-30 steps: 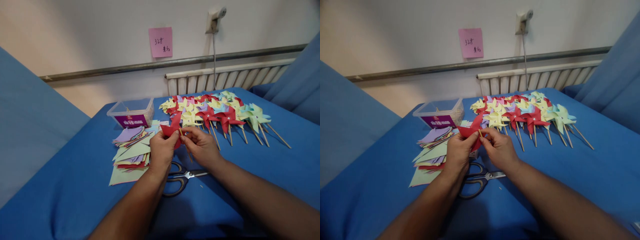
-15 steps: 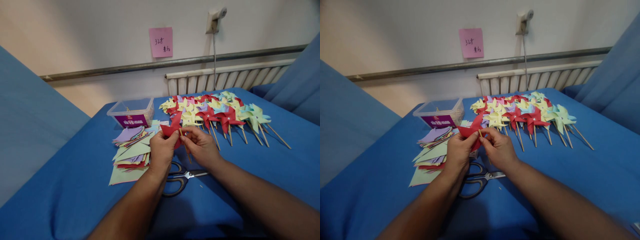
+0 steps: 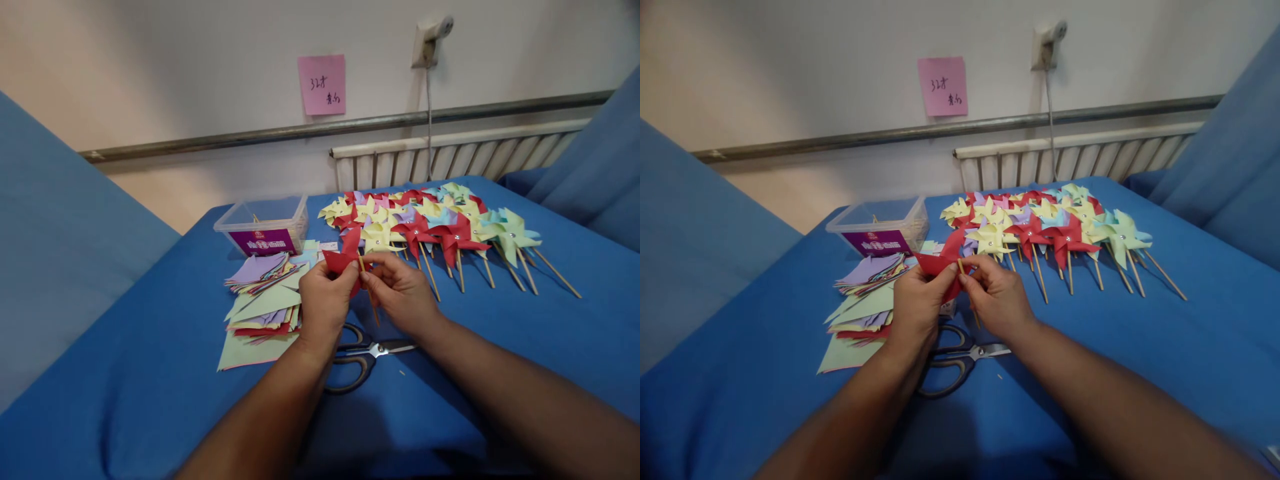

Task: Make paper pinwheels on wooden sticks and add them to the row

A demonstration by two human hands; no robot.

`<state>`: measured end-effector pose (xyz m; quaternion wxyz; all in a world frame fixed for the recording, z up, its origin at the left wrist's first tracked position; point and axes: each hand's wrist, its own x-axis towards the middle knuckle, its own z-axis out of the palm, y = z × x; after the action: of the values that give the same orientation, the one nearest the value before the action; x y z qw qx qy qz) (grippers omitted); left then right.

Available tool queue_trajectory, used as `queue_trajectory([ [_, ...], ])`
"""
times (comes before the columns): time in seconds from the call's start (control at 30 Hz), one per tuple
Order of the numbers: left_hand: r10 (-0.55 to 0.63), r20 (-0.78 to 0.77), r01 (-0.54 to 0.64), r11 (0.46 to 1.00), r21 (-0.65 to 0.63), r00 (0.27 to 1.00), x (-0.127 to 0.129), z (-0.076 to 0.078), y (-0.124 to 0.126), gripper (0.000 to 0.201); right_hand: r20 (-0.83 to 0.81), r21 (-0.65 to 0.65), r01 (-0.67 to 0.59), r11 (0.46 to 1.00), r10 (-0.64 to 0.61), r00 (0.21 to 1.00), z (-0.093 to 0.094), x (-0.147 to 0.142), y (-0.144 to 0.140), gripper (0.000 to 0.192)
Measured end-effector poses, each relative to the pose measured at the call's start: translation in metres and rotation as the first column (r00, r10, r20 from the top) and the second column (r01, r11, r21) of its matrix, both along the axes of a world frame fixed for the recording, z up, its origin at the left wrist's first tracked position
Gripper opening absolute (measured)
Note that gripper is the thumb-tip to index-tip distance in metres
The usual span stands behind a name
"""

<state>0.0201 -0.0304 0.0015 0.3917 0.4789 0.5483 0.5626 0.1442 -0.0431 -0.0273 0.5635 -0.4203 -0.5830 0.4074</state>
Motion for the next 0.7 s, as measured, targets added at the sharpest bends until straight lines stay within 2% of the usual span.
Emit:
queue_trajectory([
  [0.7, 0.001, -0.003, -0.001, 1.0, 0.008, 1.0, 0.0001, 0.0008, -0.0006, 0.029, 0.001, -0.017, -0.019, 1.0, 0.019, 1.0, 0.0007, 0.0002, -0.0008, 0.026],
])
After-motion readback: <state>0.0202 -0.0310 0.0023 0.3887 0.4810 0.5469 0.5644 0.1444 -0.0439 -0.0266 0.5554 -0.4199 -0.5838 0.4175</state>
